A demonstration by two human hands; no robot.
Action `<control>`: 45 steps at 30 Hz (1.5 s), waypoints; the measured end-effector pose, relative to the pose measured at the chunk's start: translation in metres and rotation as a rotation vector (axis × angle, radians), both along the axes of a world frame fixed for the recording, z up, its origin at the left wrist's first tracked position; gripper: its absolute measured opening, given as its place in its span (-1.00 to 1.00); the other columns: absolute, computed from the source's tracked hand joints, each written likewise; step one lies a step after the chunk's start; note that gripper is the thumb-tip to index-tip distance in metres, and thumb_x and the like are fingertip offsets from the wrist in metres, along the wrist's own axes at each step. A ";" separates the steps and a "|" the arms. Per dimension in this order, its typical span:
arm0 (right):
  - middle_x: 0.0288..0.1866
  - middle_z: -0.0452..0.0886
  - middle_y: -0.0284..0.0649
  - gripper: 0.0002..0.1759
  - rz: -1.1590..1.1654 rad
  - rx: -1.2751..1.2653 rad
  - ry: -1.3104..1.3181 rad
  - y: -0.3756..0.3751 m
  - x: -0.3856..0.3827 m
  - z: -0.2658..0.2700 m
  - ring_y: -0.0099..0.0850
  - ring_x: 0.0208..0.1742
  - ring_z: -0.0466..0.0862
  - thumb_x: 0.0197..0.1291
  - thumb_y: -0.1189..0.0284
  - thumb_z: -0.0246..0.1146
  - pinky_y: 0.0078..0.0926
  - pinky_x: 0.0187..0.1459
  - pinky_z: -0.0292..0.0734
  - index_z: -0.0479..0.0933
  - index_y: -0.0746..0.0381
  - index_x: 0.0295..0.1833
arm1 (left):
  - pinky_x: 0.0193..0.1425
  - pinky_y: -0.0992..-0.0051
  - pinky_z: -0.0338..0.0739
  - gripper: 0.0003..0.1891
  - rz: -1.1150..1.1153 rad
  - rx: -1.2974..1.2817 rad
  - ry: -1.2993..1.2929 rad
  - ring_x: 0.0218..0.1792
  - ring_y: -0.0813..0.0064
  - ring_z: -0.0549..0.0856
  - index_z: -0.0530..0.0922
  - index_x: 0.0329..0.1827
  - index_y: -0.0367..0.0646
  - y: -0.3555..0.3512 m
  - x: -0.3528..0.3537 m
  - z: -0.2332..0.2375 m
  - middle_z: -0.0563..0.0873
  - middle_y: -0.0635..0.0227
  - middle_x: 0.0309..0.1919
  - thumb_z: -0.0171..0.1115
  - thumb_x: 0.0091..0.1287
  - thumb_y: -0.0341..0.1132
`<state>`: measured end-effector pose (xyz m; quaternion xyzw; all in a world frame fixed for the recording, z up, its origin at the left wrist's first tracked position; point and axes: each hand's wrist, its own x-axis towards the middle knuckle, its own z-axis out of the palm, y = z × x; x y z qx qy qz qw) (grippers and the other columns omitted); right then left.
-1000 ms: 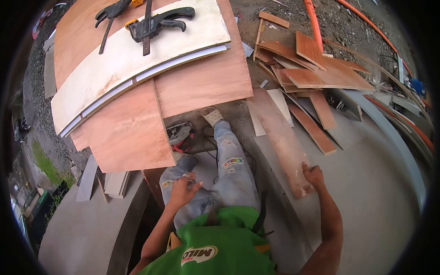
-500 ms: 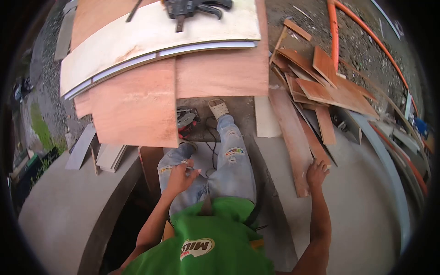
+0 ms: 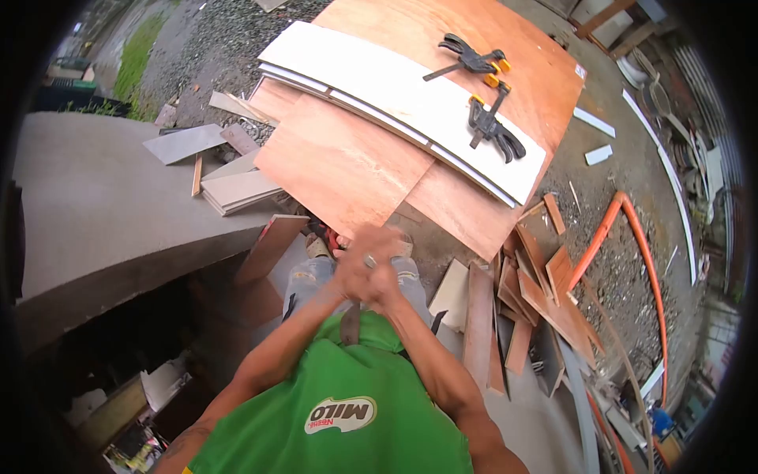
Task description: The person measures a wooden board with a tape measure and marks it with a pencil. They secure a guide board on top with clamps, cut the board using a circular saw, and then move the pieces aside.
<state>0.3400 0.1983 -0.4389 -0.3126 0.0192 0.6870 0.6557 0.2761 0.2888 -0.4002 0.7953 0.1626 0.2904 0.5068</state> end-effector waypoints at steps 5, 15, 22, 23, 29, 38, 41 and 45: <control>0.38 0.45 -0.10 -0.34 0.435 0.087 -0.427 0.040 0.031 0.096 -0.27 0.27 0.55 0.46 -0.03 -0.01 -0.31 0.16 0.49 0.34 0.24 0.41 | 0.37 -0.45 0.00 -0.09 0.885 0.092 1.408 0.45 -0.23 0.20 -0.04 0.60 -0.15 0.070 -0.160 -0.025 0.05 -0.09 0.53 0.27 0.28 -0.11; -0.34 0.59 -0.33 -0.65 0.565 -0.435 -1.409 -0.031 0.235 -0.018 -0.56 -0.44 0.63 0.37 0.16 0.23 -0.68 -0.55 0.42 0.56 0.26 -0.08 | 0.16 0.45 0.50 -0.40 0.941 -0.979 0.520 -0.01 0.54 0.62 0.50 0.30 -0.20 -0.158 -0.360 0.072 0.70 0.34 -0.05 0.32 0.35 0.03; -0.27 0.66 -0.22 -0.64 0.791 -0.080 -1.653 -0.023 0.246 -0.037 -0.43 -0.36 0.71 0.36 0.25 0.22 -0.58 -0.47 0.53 0.58 0.38 -0.04 | 0.04 0.48 0.51 -0.46 1.034 -0.900 0.711 -0.16 0.51 0.61 0.57 0.20 -0.22 -0.186 -0.307 0.092 0.69 0.32 -0.22 0.37 0.28 -0.05; -0.25 0.68 -0.19 -0.65 0.772 0.084 -1.722 -0.014 0.247 -0.049 -0.40 -0.34 0.72 0.36 0.28 0.22 -0.55 -0.41 0.58 0.58 0.41 -0.05 | 0.01 0.47 0.54 -0.48 1.087 -0.732 0.872 -0.17 0.49 0.65 0.57 0.18 -0.23 -0.192 -0.305 0.087 0.69 0.29 -0.24 0.37 0.26 -0.08; -0.27 0.72 -0.07 -0.70 0.684 0.101 -1.502 0.060 0.128 0.041 -0.39 -0.27 0.71 0.35 0.34 0.22 -0.44 -0.18 0.63 0.60 0.41 -0.08 | -0.03 0.38 0.63 -0.56 1.151 -0.665 0.650 -0.07 0.33 0.75 0.57 0.06 -0.33 -0.138 -0.256 0.191 0.74 0.12 -0.16 0.27 0.26 -0.14; -0.35 0.64 -0.24 -0.55 0.717 0.140 -0.261 0.061 -0.035 0.086 -0.54 -0.43 0.64 0.52 0.10 -0.02 -0.60 -0.49 0.52 0.46 0.31 0.04 | -0.13 0.53 0.59 -0.62 1.145 -0.612 -0.155 -0.18 0.50 0.68 0.44 0.19 -0.31 -0.042 -0.101 0.069 0.70 0.24 -0.19 0.14 0.37 -0.31; -0.43 0.60 -0.24 -0.64 0.547 -0.033 -0.566 0.045 -0.026 0.063 -0.56 -0.50 0.60 0.46 0.17 0.12 -0.60 -0.53 0.50 0.44 0.30 -0.14 | -0.01 0.35 0.60 -0.59 1.215 -0.642 0.161 -0.11 0.24 0.69 0.43 0.22 -0.31 -0.038 -0.081 0.035 0.67 0.11 -0.08 0.14 0.36 -0.31; -0.50 0.55 -0.24 -0.64 0.816 -0.258 -0.730 0.035 0.017 0.018 -0.57 -0.64 0.51 0.39 0.21 0.25 -0.63 -0.62 0.41 0.37 0.30 -0.15 | 0.09 0.20 0.57 -0.43 0.933 0.339 0.495 -0.06 0.03 0.69 0.27 0.39 -0.33 -0.027 -0.079 0.019 0.64 -0.05 0.04 0.14 0.42 -0.19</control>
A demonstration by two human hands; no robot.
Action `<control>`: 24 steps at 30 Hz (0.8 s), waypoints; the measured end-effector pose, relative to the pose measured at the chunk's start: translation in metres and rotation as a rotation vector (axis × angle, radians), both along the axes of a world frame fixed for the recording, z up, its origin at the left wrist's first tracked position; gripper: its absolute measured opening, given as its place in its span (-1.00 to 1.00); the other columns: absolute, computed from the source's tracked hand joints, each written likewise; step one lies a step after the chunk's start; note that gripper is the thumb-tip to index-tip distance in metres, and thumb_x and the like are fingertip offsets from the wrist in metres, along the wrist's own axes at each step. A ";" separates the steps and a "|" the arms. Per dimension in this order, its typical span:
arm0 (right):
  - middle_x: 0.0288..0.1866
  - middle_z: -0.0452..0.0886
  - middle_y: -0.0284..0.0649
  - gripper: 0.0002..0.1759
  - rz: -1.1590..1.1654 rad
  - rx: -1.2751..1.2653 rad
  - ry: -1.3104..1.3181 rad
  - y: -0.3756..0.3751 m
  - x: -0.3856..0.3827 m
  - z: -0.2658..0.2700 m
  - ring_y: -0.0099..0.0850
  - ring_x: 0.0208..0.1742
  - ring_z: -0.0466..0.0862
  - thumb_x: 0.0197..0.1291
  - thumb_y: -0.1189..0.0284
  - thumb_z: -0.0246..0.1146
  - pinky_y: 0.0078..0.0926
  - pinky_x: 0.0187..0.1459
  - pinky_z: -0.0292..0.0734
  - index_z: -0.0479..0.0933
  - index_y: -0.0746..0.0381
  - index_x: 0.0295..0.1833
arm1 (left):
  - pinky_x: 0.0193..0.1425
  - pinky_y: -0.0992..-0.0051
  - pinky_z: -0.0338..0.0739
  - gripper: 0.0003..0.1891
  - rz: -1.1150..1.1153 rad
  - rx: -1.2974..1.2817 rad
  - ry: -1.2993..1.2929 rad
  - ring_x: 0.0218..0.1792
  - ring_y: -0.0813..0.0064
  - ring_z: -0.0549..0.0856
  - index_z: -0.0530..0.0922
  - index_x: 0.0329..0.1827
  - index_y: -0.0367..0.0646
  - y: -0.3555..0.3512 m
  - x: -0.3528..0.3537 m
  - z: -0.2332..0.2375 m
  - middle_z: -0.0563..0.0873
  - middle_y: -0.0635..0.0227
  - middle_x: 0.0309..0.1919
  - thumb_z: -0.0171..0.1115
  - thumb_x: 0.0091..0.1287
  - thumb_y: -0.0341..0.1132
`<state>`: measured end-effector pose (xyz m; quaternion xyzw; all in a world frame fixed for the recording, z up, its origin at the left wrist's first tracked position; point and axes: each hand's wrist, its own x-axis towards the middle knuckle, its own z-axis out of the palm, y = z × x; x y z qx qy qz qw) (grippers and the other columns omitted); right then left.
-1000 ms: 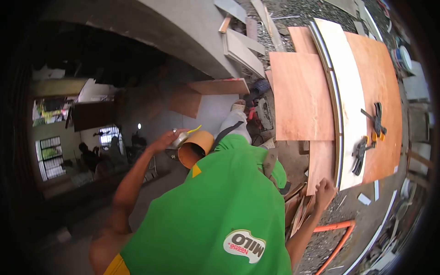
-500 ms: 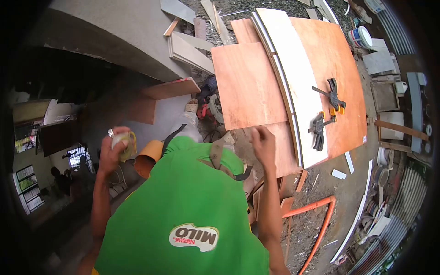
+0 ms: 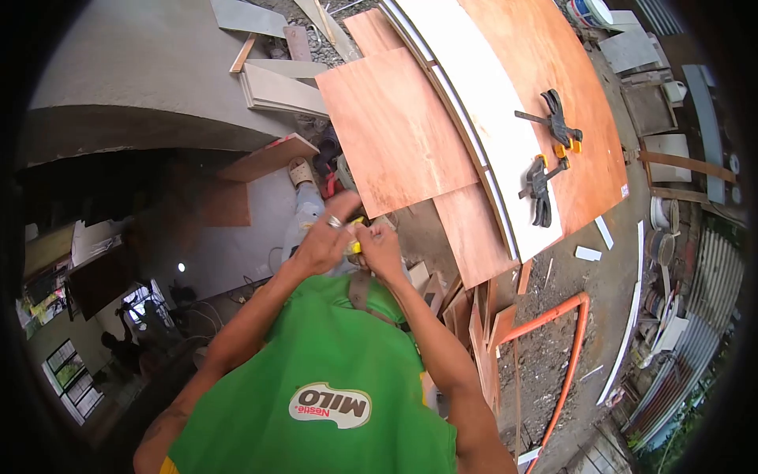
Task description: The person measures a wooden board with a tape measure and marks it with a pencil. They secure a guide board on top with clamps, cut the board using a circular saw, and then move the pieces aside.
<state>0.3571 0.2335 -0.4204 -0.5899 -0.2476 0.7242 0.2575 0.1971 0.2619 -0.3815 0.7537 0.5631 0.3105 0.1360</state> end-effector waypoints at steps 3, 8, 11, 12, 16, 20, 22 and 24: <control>-0.49 0.56 -0.25 -0.68 -0.086 0.135 -0.053 -0.012 0.011 -0.042 -0.57 -0.61 0.53 0.40 0.23 0.22 -0.63 -0.60 0.43 0.37 0.27 -0.18 | 0.17 0.07 0.50 -0.23 -0.446 -0.640 -0.135 0.09 -0.16 0.61 0.19 0.47 -0.30 0.000 0.007 -0.014 0.57 -0.13 0.16 0.12 0.40 0.11; -0.47 0.60 -0.25 -0.72 -0.134 -0.132 0.150 0.006 0.034 -0.046 -0.55 -0.53 0.60 0.38 0.27 0.24 -0.64 -0.58 0.47 0.40 0.28 -0.13 | 0.16 0.04 0.49 -0.15 -0.426 -0.927 -0.097 0.15 -0.14 0.58 0.26 0.46 -0.18 0.015 0.017 -0.058 0.54 -0.14 0.22 0.05 0.32 0.33; -0.39 0.64 -0.25 -0.81 -0.025 -0.171 0.165 0.016 0.060 -0.075 -0.54 -0.50 0.63 0.35 0.36 0.28 -0.64 -0.56 0.50 0.43 0.22 -0.14 | 0.16 0.01 0.49 -0.32 -0.418 -1.003 0.001 0.11 -0.12 0.61 0.36 0.39 -0.18 0.018 0.020 -0.083 0.58 -0.16 0.16 0.04 0.37 0.15; -0.38 0.64 -0.26 -0.82 -0.051 -0.149 0.130 0.020 0.076 -0.086 -0.54 -0.48 0.64 0.34 0.37 0.28 -0.64 -0.55 0.50 0.44 0.22 -0.15 | 0.15 0.00 0.49 -0.40 -0.384 -1.069 0.086 0.09 -0.12 0.61 0.43 0.32 -0.18 0.020 0.021 -0.088 0.58 -0.15 0.15 0.04 0.38 0.07; -0.35 0.65 -0.29 -0.86 -0.213 -0.107 -0.146 0.055 0.138 -0.100 -0.52 -0.33 0.67 0.37 0.37 0.25 -0.55 -0.43 0.53 0.50 0.21 -0.13 | 0.12 -0.04 0.50 -0.56 -0.283 -1.108 0.197 0.00 -0.15 0.64 0.55 0.13 -0.17 0.020 -0.006 -0.140 0.65 -0.14 0.03 0.00 0.37 -0.05; -0.34 0.65 -0.24 -0.85 -0.307 -0.095 -0.296 0.082 0.168 -0.117 -0.52 -0.35 0.67 0.37 0.41 0.24 -0.61 -0.45 0.50 0.50 0.27 -0.09 | 0.16 -0.02 0.49 -0.60 -0.178 -1.254 0.161 0.02 -0.23 0.63 0.60 0.07 -0.15 0.035 -0.023 -0.163 0.66 -0.20 -0.04 0.05 0.33 -0.08; -0.34 0.66 -0.23 -0.84 -0.338 -0.056 -0.331 0.089 0.158 -0.129 -0.53 -0.38 0.67 0.37 0.42 0.23 -0.63 -0.47 0.49 0.49 0.30 -0.09 | 0.15 -0.01 0.49 -0.63 -0.166 -1.256 0.147 0.01 -0.22 0.63 0.62 0.00 -0.15 0.032 -0.022 -0.176 0.67 -0.19 -0.07 0.08 0.32 -0.11; -0.34 0.66 -0.21 -0.83 -0.357 -0.006 -0.359 0.097 0.148 -0.135 -0.53 -0.41 0.67 0.37 0.44 0.22 -0.65 -0.50 0.48 0.48 0.34 -0.08 | -0.15 0.10 0.53 -0.74 -0.156 -1.127 0.011 -0.27 -0.10 0.70 0.60 -0.34 -0.33 0.030 -0.018 -0.185 0.69 -0.11 -0.40 0.17 0.28 -0.25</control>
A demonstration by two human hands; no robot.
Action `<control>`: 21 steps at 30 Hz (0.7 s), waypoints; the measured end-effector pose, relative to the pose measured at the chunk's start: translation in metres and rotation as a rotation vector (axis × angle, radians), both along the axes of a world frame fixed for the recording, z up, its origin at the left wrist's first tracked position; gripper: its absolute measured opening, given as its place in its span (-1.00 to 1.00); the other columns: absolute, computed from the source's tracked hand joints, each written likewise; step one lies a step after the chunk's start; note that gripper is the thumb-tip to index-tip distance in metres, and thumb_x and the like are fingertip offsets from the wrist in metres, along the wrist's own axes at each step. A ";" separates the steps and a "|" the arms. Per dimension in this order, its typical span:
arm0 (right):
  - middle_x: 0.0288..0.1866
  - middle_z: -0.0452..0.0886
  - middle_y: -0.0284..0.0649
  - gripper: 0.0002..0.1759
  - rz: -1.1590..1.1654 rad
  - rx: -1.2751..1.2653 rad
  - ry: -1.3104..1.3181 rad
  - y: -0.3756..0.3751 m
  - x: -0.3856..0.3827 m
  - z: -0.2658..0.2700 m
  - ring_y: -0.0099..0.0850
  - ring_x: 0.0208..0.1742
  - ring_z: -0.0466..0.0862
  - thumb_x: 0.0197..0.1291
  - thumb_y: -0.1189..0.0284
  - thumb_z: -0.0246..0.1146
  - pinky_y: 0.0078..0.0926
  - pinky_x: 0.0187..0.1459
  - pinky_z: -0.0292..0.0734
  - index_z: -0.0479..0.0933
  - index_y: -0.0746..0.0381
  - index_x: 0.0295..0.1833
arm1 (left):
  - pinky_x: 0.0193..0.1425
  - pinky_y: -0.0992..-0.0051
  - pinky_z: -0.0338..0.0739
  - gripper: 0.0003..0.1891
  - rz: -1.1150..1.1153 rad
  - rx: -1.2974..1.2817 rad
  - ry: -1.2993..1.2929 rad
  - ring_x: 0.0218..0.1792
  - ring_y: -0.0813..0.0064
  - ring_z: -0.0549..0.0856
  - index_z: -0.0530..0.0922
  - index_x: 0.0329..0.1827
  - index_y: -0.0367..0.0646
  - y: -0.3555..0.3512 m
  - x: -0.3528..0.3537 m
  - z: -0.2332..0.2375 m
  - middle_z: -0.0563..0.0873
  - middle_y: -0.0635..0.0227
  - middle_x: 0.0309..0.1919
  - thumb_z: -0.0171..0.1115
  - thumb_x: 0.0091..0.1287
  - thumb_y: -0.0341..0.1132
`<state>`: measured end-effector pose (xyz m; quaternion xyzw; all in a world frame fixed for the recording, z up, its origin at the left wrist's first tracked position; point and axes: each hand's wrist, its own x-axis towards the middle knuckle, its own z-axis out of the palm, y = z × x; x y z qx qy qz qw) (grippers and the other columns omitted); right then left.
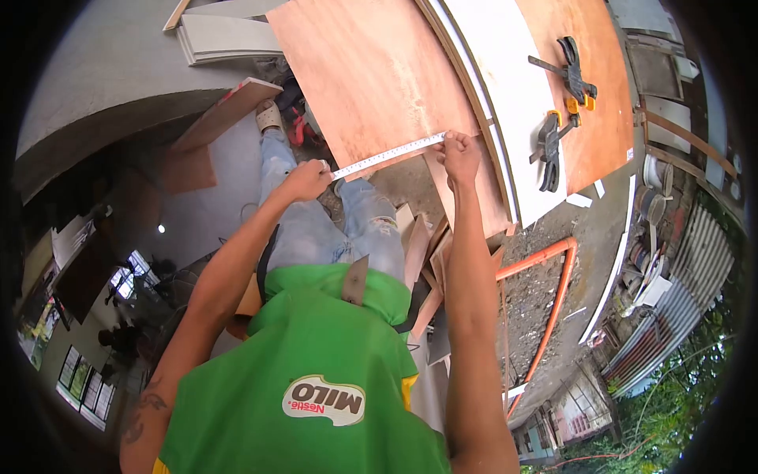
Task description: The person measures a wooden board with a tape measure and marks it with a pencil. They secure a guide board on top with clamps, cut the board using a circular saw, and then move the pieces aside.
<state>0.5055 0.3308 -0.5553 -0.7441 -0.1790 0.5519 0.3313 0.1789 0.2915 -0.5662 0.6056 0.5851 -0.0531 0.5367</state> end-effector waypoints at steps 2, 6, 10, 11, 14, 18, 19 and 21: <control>-0.30 0.69 -0.21 -0.75 0.033 0.063 -0.164 0.000 -0.005 -0.008 -0.51 -0.36 0.71 0.37 0.40 0.24 -0.64 -0.47 0.51 0.46 0.36 0.00 | -0.18 0.13 0.52 -0.79 0.024 -0.030 0.013 -0.29 -0.05 0.71 0.62 -0.32 -0.33 -0.002 0.005 -0.003 0.69 -0.09 -0.42 0.18 0.25 -0.31; -0.32 0.69 -0.18 -0.77 0.061 0.109 -0.250 -0.002 -0.009 -0.013 -0.50 -0.39 0.72 0.35 0.46 0.24 -0.67 -0.51 0.48 0.44 0.38 -0.01 | -0.16 0.19 0.56 -0.81 0.075 -0.004 -0.105 -0.30 0.05 0.74 0.66 -0.26 -0.33 -0.009 0.011 -0.009 0.71 -0.04 -0.43 0.20 0.22 -0.36; -0.35 0.67 -0.11 -0.82 0.078 0.167 -0.252 -0.003 -0.009 -0.014 -0.48 -0.44 0.71 0.33 0.54 0.20 -0.62 -0.47 0.53 0.46 0.47 -0.10 | -0.14 0.28 0.59 -0.82 0.093 -0.044 -0.079 -0.29 0.14 0.76 0.69 -0.25 -0.32 -0.006 0.014 -0.007 0.75 0.02 -0.39 0.22 0.18 -0.40; -0.30 0.67 -0.10 -0.82 0.097 0.160 -0.266 -0.002 -0.008 -0.014 -0.44 -0.41 0.72 0.34 0.53 0.20 -0.60 -0.41 0.57 0.47 0.48 -0.11 | -0.14 0.28 0.59 -0.82 0.093 -0.046 -0.074 -0.29 0.14 0.76 0.69 -0.25 -0.32 -0.005 0.014 -0.007 0.75 0.02 -0.39 0.22 0.18 -0.40; -0.35 0.68 -0.19 -0.79 0.128 0.134 -0.256 -0.005 -0.005 -0.016 -0.53 -0.40 0.72 0.34 0.48 0.24 -0.70 -0.57 0.40 0.46 0.40 -0.05 | -0.15 0.30 0.60 -0.81 0.100 -0.093 -0.104 -0.29 0.20 0.77 0.70 -0.22 -0.31 -0.006 0.012 -0.008 0.76 0.05 -0.38 0.23 0.19 -0.40; -0.33 0.69 -0.18 -0.80 0.143 0.099 -0.199 -0.015 -0.005 -0.014 -0.52 -0.38 0.72 0.34 0.49 0.24 -0.73 -0.55 0.40 0.48 0.40 -0.05 | -0.15 0.33 0.60 -0.80 0.110 -0.100 -0.124 -0.31 0.27 0.77 0.71 -0.20 -0.29 -0.005 0.009 -0.005 0.77 0.09 -0.39 0.23 0.19 -0.40; -0.33 0.69 -0.18 -0.80 0.142 0.098 -0.197 -0.018 -0.007 -0.011 -0.52 -0.38 0.72 0.34 0.49 0.24 -0.73 -0.55 0.40 0.48 0.40 -0.05 | -0.15 0.34 0.60 -0.80 0.108 -0.103 -0.134 -0.31 0.28 0.76 0.71 -0.20 -0.29 -0.006 0.008 -0.007 0.77 0.10 -0.40 0.22 0.19 -0.40; -0.33 0.68 -0.15 -0.84 0.095 0.090 -0.092 -0.024 -0.014 -0.005 -0.48 -0.36 0.73 0.33 0.55 0.19 -0.66 -0.47 0.49 0.49 0.45 -0.08 | -0.15 0.34 0.60 -0.81 0.108 -0.099 -0.117 -0.32 0.29 0.76 0.71 -0.21 -0.29 -0.007 0.010 -0.011 0.77 0.11 -0.41 0.22 0.19 -0.40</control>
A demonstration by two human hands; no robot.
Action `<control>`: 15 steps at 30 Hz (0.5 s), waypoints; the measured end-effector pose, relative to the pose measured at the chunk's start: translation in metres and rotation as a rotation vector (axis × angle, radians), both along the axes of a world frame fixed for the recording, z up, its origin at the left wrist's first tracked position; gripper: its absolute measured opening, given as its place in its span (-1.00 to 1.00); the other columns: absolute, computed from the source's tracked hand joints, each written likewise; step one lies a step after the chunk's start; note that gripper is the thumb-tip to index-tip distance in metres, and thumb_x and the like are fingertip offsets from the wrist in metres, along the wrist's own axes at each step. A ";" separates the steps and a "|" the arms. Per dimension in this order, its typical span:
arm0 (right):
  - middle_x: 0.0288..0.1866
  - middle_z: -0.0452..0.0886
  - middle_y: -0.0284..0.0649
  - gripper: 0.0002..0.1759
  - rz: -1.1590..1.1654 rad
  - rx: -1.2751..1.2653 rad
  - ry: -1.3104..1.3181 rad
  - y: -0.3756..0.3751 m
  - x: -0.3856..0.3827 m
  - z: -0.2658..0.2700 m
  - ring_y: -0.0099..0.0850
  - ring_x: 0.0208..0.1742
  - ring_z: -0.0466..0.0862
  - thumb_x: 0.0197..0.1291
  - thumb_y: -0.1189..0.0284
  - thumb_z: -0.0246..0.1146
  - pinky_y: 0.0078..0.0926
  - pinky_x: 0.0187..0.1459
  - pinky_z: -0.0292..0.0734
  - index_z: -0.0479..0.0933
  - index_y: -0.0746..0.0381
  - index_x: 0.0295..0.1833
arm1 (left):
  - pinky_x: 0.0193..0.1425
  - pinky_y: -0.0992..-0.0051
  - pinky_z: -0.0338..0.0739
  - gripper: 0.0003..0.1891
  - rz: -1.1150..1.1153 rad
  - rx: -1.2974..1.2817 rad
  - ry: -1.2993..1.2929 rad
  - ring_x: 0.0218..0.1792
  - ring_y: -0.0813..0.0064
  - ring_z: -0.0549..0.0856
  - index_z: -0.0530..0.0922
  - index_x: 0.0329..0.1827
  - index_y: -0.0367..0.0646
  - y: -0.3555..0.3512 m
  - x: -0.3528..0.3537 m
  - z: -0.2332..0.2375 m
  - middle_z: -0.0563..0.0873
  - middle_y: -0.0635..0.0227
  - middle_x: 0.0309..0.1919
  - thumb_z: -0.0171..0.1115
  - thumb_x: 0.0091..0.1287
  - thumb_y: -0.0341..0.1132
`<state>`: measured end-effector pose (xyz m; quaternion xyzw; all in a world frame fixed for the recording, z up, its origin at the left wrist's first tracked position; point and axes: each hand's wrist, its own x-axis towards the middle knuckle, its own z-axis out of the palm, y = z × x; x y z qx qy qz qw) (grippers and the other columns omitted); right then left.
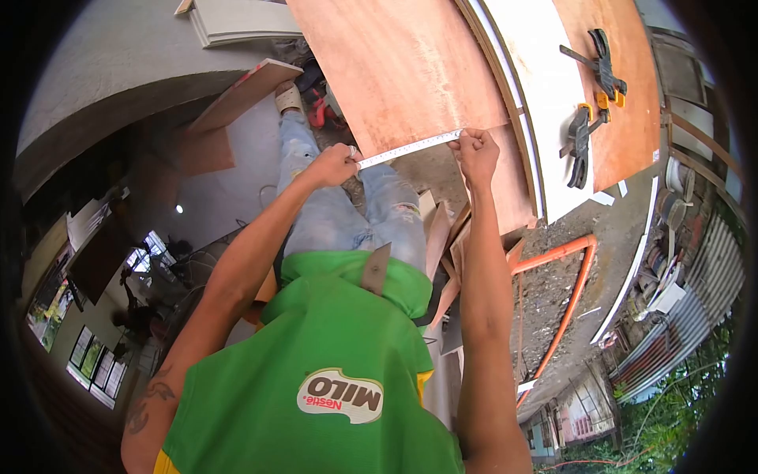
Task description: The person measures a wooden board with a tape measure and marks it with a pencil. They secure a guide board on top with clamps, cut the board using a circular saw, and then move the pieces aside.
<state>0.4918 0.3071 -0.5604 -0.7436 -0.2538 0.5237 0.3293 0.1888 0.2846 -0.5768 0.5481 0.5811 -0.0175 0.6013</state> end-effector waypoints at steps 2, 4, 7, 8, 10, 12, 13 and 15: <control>-0.35 0.68 -0.17 -0.84 0.017 0.025 0.005 -0.007 -0.002 -0.006 -0.49 -0.36 0.73 0.32 0.54 0.20 -0.68 -0.49 0.46 0.49 0.43 -0.07 | -0.15 0.35 0.60 -0.81 -0.004 0.003 0.018 -0.33 0.30 0.76 0.72 -0.22 -0.29 0.000 0.001 -0.004 0.77 0.12 -0.41 0.22 0.19 -0.40; -0.36 0.69 -0.19 -0.84 0.032 0.050 0.008 -0.011 -0.003 -0.008 -0.51 -0.36 0.73 0.32 0.53 0.21 -0.70 -0.51 0.43 0.50 0.41 -0.07 | -0.15 0.35 0.60 -0.81 -0.035 0.013 0.033 -0.33 0.30 0.76 0.72 -0.24 -0.29 -0.001 0.001 -0.006 0.77 0.14 -0.41 0.22 0.20 -0.39; -0.38 0.69 -0.21 -0.84 -0.003 0.029 0.015 -0.011 -0.004 -0.006 -0.51 -0.35 0.73 0.33 0.51 0.22 -0.70 -0.48 0.43 0.51 0.39 -0.07 | -0.14 0.34 0.60 -0.81 -0.031 0.001 0.042 -0.32 0.29 0.76 0.72 -0.25 -0.29 -0.002 0.002 -0.005 0.77 0.14 -0.41 0.22 0.20 -0.37; -0.37 0.69 -0.21 -0.84 0.011 0.022 0.016 -0.011 -0.004 -0.005 -0.50 -0.34 0.73 0.33 0.51 0.23 -0.68 -0.47 0.45 0.51 0.39 -0.08 | -0.14 0.34 0.60 -0.81 -0.032 0.001 0.041 -0.32 0.29 0.76 0.72 -0.25 -0.29 -0.002 0.002 -0.005 0.77 0.14 -0.41 0.22 0.20 -0.37; -0.37 0.69 -0.21 -0.84 0.027 0.014 0.017 -0.011 -0.003 -0.007 -0.50 -0.33 0.74 0.33 0.50 0.23 -0.67 -0.45 0.46 0.51 0.40 -0.08 | -0.14 0.33 0.60 -0.81 -0.015 -0.001 0.034 -0.31 0.29 0.76 0.72 -0.25 -0.28 -0.003 0.003 -0.004 0.77 0.14 -0.41 0.22 0.21 -0.37; -0.36 0.69 -0.21 -0.84 0.053 0.050 0.010 -0.013 -0.004 -0.013 -0.48 -0.32 0.74 0.34 0.51 0.22 -0.64 -0.39 0.52 0.52 0.41 -0.09 | -0.13 0.32 0.60 -0.81 -0.016 -0.001 0.037 -0.30 0.26 0.77 0.72 -0.25 -0.28 -0.002 0.003 -0.003 0.77 0.12 -0.40 0.22 0.21 -0.36; -0.36 0.69 -0.21 -0.84 0.053 0.050 0.010 -0.013 -0.004 -0.014 -0.48 -0.32 0.74 0.34 0.51 0.22 -0.64 -0.39 0.52 0.52 0.41 -0.09 | -0.13 0.31 0.60 -0.81 -0.018 -0.001 0.041 -0.29 0.24 0.77 0.72 -0.25 -0.28 -0.002 0.003 -0.003 0.77 0.10 -0.39 0.22 0.21 -0.35; -0.36 0.69 -0.20 -0.85 0.045 0.092 0.000 -0.014 -0.006 -0.016 -0.46 -0.33 0.74 0.34 0.52 0.21 -0.62 -0.35 0.57 0.52 0.42 -0.09 | -0.12 0.29 0.60 -0.81 -0.017 0.025 0.069 -0.28 0.20 0.77 0.72 -0.26 -0.28 -0.003 0.005 -0.003 0.77 0.08 -0.39 0.24 0.20 -0.35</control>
